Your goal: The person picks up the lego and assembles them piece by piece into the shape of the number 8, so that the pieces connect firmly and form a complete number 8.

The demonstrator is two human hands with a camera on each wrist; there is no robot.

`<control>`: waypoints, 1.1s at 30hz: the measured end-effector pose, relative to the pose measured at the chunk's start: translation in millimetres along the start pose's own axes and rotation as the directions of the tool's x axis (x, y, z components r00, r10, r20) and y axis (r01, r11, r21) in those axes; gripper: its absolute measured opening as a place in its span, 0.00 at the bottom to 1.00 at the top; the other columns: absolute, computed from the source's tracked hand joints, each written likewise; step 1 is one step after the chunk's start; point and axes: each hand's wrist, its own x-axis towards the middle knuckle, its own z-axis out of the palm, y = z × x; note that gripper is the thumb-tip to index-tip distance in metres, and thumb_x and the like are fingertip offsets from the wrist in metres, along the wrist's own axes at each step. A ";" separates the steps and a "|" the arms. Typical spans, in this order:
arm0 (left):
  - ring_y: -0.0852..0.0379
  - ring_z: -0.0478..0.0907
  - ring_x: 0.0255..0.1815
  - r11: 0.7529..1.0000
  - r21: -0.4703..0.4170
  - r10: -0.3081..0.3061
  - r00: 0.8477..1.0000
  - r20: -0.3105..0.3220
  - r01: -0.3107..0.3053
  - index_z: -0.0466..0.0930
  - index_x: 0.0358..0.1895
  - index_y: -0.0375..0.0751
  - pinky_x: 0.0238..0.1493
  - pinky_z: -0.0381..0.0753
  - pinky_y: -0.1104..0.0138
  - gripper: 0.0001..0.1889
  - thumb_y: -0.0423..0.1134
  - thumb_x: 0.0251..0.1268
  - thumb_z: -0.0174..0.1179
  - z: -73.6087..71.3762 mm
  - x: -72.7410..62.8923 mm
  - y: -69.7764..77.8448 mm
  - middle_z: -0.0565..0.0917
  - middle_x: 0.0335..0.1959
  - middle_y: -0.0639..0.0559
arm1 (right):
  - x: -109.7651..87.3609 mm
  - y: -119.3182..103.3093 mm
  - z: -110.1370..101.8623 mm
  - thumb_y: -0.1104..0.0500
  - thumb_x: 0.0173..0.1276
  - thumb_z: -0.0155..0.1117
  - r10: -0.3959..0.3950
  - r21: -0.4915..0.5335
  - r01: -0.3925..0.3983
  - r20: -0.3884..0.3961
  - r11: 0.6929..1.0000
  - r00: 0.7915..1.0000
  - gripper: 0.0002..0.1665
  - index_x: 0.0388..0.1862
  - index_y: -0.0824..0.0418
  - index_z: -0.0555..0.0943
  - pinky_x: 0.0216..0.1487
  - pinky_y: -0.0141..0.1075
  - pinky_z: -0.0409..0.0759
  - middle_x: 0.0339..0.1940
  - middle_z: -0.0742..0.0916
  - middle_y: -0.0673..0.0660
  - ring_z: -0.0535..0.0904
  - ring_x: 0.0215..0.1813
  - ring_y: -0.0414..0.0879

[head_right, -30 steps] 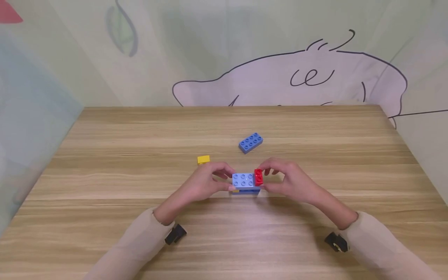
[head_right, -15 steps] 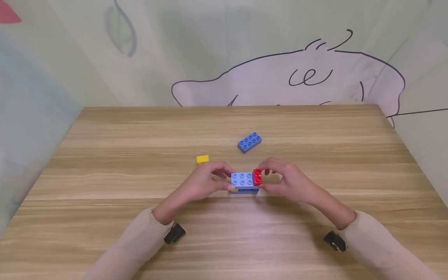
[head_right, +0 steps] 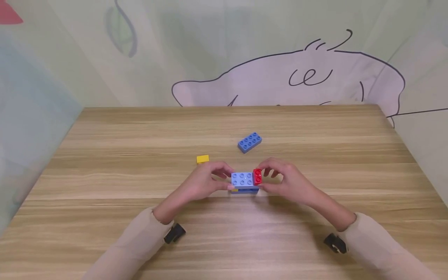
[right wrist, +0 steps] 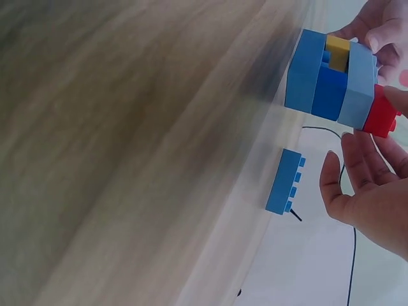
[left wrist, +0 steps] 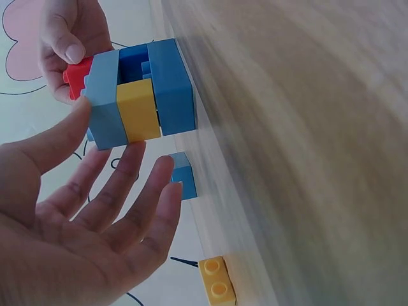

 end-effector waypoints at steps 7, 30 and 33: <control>0.54 0.76 0.46 1.000 -0.003 0.003 1.000 -0.004 -0.003 0.80 0.43 0.45 0.44 0.76 0.64 0.14 0.38 0.51 0.67 0.4 -0.4 0.5 0.80 0.42 0.55 | -1.0 1.7 -0.4 0.67 0.51 0.71 -0.002 0.022 0.002 0.000 1.000 1.000 0.22 0.46 0.61 0.78 0.38 0.36 0.79 0.41 0.82 0.51 0.76 0.40 0.45; 0.52 0.74 0.50 0.988 0.145 0.063 0.997 -0.034 -0.057 0.74 0.55 0.44 0.50 0.74 0.61 0.23 0.42 0.55 0.65 -24.8 -0.8 -10.0 0.78 0.51 0.49 | -0.5 -0.9 -1.1 0.68 0.50 0.71 -0.007 0.001 0.007 -0.003 1.000 1.000 0.21 0.45 0.62 0.78 0.38 0.37 0.79 0.39 0.82 0.50 0.76 0.38 0.44; 0.51 0.74 0.51 0.985 0.166 0.064 0.994 -0.085 -0.049 0.74 0.55 0.44 0.51 0.74 0.59 0.23 0.40 0.54 0.66 -36.9 1.1 -18.3 0.78 0.52 0.48 | -0.2 -1.4 -1.1 0.68 0.50 0.71 -0.007 -0.002 0.007 -0.002 1.000 1.000 0.22 0.45 0.61 0.78 0.38 0.37 0.79 0.39 0.82 0.50 0.76 0.38 0.44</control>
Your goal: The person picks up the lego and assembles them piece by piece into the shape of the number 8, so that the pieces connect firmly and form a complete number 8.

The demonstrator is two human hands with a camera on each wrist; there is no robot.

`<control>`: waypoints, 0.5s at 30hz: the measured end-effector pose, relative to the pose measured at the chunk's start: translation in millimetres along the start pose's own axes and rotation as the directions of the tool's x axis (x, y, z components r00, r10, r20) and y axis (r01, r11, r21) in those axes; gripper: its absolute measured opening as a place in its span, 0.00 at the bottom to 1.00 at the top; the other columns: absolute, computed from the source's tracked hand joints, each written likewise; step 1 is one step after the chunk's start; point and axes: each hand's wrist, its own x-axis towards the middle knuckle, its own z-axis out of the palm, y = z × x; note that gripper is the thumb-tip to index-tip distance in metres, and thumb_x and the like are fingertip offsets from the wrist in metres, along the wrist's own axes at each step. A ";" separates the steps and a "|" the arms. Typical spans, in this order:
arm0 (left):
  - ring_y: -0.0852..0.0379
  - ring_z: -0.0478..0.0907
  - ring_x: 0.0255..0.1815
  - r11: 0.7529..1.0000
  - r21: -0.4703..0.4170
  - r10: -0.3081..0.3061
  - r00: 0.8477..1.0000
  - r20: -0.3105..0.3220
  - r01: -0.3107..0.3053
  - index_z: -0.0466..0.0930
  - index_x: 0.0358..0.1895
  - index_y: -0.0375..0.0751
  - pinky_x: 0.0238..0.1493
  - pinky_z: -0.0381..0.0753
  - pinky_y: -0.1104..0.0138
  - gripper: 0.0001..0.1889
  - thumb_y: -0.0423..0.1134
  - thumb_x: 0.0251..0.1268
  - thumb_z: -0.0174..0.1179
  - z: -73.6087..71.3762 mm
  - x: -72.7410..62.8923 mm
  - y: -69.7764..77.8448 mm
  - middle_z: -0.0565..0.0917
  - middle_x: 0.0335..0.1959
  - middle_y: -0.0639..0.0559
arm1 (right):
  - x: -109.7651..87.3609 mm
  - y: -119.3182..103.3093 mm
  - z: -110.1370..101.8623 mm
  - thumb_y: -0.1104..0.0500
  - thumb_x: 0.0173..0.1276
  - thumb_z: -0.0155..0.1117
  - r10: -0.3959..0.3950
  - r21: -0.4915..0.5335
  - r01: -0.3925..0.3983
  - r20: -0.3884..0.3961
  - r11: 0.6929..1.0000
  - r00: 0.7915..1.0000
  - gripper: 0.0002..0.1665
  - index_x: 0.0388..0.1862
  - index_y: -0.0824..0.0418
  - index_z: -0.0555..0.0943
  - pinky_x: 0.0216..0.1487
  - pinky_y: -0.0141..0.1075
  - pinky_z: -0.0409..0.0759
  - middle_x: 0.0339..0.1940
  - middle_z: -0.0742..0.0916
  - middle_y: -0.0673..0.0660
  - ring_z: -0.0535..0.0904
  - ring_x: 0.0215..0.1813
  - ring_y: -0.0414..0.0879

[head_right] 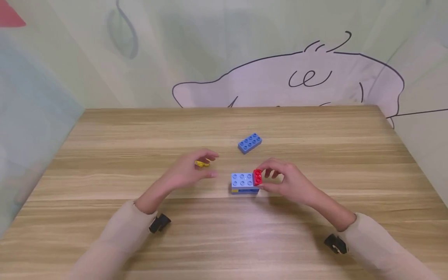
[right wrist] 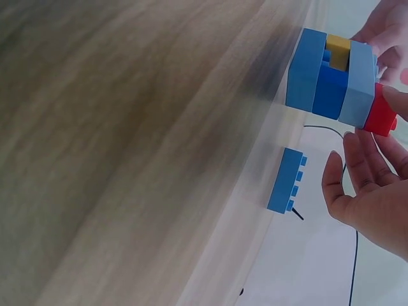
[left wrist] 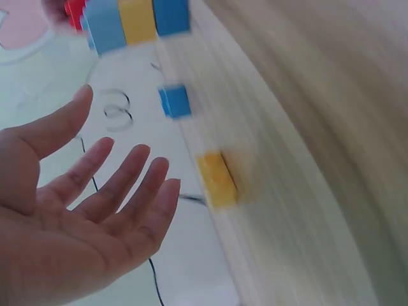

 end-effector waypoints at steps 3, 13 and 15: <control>0.50 0.72 0.53 1.000 0.008 -0.018 0.999 -0.032 0.018 0.74 0.55 0.42 0.52 0.72 0.58 0.24 0.38 0.53 0.66 -8.7 1.7 -11.3 0.77 0.53 0.47 | 0.0 -0.1 0.0 0.67 0.50 0.71 0.005 -0.001 -0.005 0.002 1.000 1.000 0.22 0.46 0.61 0.78 0.38 0.37 0.79 0.39 0.82 0.49 0.76 0.38 0.44; 0.47 0.70 0.55 0.995 0.033 -0.090 0.996 -0.007 0.090 0.72 0.57 0.38 0.57 0.68 0.55 0.25 0.33 0.53 0.64 -22.7 2.5 -31.7 0.76 0.54 0.43 | -0.1 0.5 0.0 0.67 0.51 0.71 0.010 0.007 -0.010 0.005 1.000 1.000 0.21 0.46 0.61 0.78 0.38 0.38 0.79 0.40 0.82 0.50 0.76 0.38 0.44; 0.46 0.71 0.55 0.995 0.045 -0.085 0.996 0.004 0.085 0.71 0.56 0.37 0.57 0.68 0.56 0.24 0.33 0.54 0.64 -23.3 2.4 -33.4 0.76 0.53 0.42 | -0.2 0.5 -0.2 0.67 0.51 0.71 0.009 0.008 -0.009 0.003 1.000 1.000 0.21 0.46 0.61 0.78 0.38 0.38 0.79 0.39 0.82 0.50 0.76 0.38 0.44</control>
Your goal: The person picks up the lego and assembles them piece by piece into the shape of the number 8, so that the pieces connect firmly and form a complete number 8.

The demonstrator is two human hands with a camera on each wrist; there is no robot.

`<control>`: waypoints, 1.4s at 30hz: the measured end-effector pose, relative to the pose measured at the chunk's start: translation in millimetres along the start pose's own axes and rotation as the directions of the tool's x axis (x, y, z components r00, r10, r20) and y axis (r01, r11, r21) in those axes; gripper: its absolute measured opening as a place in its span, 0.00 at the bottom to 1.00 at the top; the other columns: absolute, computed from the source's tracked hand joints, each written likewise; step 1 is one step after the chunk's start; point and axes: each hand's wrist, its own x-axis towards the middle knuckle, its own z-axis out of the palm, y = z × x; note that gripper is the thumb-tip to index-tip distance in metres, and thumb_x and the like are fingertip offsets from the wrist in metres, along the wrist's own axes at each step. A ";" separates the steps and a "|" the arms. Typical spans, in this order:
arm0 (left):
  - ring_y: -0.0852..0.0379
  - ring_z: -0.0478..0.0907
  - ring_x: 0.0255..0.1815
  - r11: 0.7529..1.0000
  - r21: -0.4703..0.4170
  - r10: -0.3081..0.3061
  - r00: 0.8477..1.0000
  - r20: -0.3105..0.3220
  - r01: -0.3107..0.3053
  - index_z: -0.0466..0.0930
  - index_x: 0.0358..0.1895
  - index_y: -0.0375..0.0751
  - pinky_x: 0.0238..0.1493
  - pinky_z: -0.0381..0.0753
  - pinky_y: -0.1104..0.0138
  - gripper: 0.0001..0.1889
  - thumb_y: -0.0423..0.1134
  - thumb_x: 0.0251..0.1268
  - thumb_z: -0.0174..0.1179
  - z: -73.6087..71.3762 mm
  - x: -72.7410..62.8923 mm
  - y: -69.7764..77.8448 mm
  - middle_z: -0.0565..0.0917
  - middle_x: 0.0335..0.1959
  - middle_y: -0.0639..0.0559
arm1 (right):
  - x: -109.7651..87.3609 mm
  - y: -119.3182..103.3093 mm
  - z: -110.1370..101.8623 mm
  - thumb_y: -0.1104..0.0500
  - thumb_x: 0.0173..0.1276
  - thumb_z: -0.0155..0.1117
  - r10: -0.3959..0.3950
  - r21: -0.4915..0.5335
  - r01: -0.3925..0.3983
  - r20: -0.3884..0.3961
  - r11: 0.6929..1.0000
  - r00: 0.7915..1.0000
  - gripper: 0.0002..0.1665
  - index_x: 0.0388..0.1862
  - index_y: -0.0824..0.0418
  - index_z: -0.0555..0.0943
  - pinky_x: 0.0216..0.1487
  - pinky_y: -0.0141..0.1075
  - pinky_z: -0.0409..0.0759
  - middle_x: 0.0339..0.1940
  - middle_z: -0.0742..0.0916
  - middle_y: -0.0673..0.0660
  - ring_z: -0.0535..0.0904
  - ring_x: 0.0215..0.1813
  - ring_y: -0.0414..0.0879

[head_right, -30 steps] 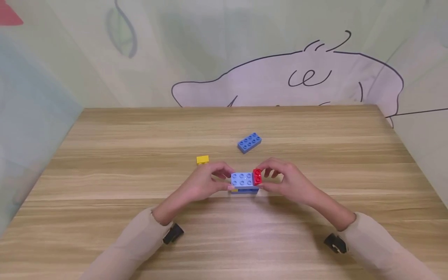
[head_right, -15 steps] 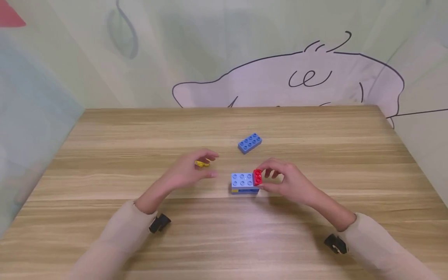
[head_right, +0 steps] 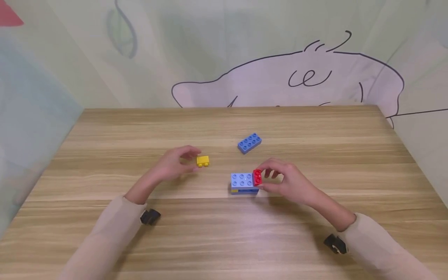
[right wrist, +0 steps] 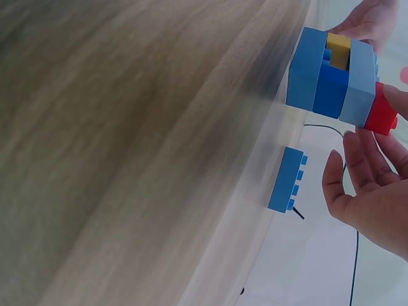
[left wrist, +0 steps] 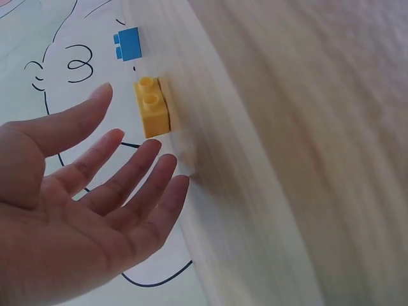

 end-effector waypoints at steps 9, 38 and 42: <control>0.50 0.76 0.47 0.999 -0.035 -0.004 0.999 0.050 0.005 0.73 0.54 0.37 0.50 0.74 0.59 0.21 0.30 0.54 0.63 2.8 0.7 -0.8 0.80 0.45 0.44 | -0.3 0.1 -0.7 0.66 0.52 0.71 0.008 0.006 -0.007 -0.003 1.000 1.000 0.21 0.46 0.61 0.78 0.38 0.36 0.79 0.40 0.82 0.50 0.76 0.39 0.44; 0.54 0.69 0.37 0.997 0.081 -0.013 0.997 0.070 0.007 0.77 0.49 0.40 0.40 0.71 0.64 0.22 0.31 0.47 0.69 15.4 25.6 6.8 0.78 0.39 0.49 | -0.3 2.0 0.6 0.65 0.51 0.71 0.029 0.009 -0.029 0.006 1.000 1.000 0.21 0.46 0.61 0.78 0.39 0.37 0.79 0.41 0.82 0.51 0.76 0.39 0.43; 0.54 0.70 0.37 0.996 0.089 -0.008 0.998 0.067 0.002 0.78 0.47 0.40 0.40 0.71 0.64 0.20 0.31 0.47 0.69 17.1 26.3 6.3 0.78 0.39 0.50 | -0.7 1.6 0.3 0.66 0.51 0.71 0.042 0.012 -0.042 0.010 0.999 0.999 0.21 0.46 0.60 0.78 0.39 0.38 0.79 0.42 0.82 0.51 0.76 0.39 0.43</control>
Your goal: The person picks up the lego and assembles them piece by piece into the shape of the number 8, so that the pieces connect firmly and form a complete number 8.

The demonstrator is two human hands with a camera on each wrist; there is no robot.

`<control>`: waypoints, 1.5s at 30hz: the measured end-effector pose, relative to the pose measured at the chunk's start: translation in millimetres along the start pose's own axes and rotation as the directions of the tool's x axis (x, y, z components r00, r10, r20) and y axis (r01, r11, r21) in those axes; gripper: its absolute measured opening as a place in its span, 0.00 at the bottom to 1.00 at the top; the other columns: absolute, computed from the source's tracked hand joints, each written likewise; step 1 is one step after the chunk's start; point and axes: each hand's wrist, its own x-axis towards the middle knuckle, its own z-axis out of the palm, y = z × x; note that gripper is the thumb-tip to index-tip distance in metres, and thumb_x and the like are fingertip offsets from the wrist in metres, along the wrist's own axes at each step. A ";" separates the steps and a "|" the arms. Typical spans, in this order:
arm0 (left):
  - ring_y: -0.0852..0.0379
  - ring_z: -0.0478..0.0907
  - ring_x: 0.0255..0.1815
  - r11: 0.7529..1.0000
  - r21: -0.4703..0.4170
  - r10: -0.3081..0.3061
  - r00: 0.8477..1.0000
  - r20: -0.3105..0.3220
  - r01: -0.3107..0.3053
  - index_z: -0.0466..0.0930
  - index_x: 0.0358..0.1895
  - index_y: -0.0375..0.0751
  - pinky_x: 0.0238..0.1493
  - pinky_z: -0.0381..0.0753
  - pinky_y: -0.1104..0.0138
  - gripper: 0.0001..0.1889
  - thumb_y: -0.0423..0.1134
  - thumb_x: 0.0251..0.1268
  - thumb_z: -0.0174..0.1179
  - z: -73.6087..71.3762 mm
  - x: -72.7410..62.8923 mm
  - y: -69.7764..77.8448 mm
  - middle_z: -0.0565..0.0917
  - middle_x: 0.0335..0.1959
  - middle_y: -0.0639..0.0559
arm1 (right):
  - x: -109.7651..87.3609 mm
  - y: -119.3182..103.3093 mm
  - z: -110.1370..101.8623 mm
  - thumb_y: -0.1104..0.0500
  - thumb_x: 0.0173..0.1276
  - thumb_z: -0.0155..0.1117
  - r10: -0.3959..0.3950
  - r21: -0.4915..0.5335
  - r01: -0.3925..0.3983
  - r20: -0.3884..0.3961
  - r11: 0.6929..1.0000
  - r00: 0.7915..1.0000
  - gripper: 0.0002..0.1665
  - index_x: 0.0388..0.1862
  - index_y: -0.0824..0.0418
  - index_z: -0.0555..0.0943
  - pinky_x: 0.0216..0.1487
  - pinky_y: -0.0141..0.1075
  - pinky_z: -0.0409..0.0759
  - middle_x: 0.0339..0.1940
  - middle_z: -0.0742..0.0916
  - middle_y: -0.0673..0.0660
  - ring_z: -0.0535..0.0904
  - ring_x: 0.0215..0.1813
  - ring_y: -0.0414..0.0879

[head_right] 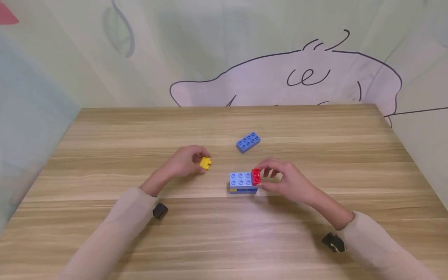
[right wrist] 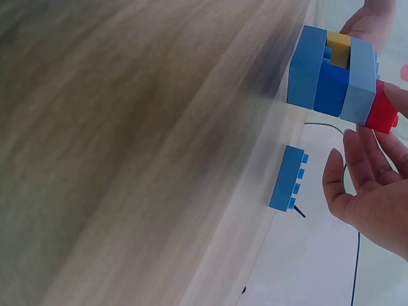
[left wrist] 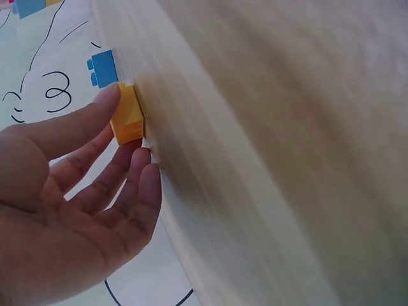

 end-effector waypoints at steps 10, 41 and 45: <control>0.54 0.73 0.42 0.995 -0.102 -0.004 0.999 -0.037 0.000 0.78 0.44 0.41 0.44 0.73 0.64 0.18 0.34 0.47 0.70 -4.3 -6.5 5.3 0.79 0.40 0.51 | 0.9 -0.4 -0.3 0.66 0.51 0.71 -0.003 0.000 0.003 -0.001 1.000 1.000 0.21 0.46 0.61 0.79 0.39 0.37 0.79 0.41 0.82 0.50 0.76 0.39 0.43; 0.57 0.74 0.49 0.915 -0.358 0.147 0.981 -0.130 -0.184 0.76 0.49 0.40 0.48 0.75 0.65 0.19 0.34 0.53 0.66 37.2 -44.0 65.4 0.79 0.46 0.53 | 0.3 2.1 -1.0 0.66 0.51 0.71 -0.018 -0.007 0.018 0.003 1.000 1.000 0.22 0.47 0.61 0.78 0.39 0.38 0.79 0.41 0.82 0.50 0.76 0.39 0.42; 0.56 0.74 0.49 0.919 -0.342 0.158 0.978 -0.137 -0.196 0.76 0.50 0.39 0.48 0.75 0.64 0.19 0.33 0.52 0.66 39.2 -43.4 65.2 0.79 0.46 0.51 | 0.5 2.2 -0.9 0.66 0.51 0.71 -0.025 -0.006 0.025 -0.001 1.000 1.000 0.22 0.47 0.61 0.78 0.39 0.38 0.78 0.41 0.82 0.50 0.76 0.39 0.42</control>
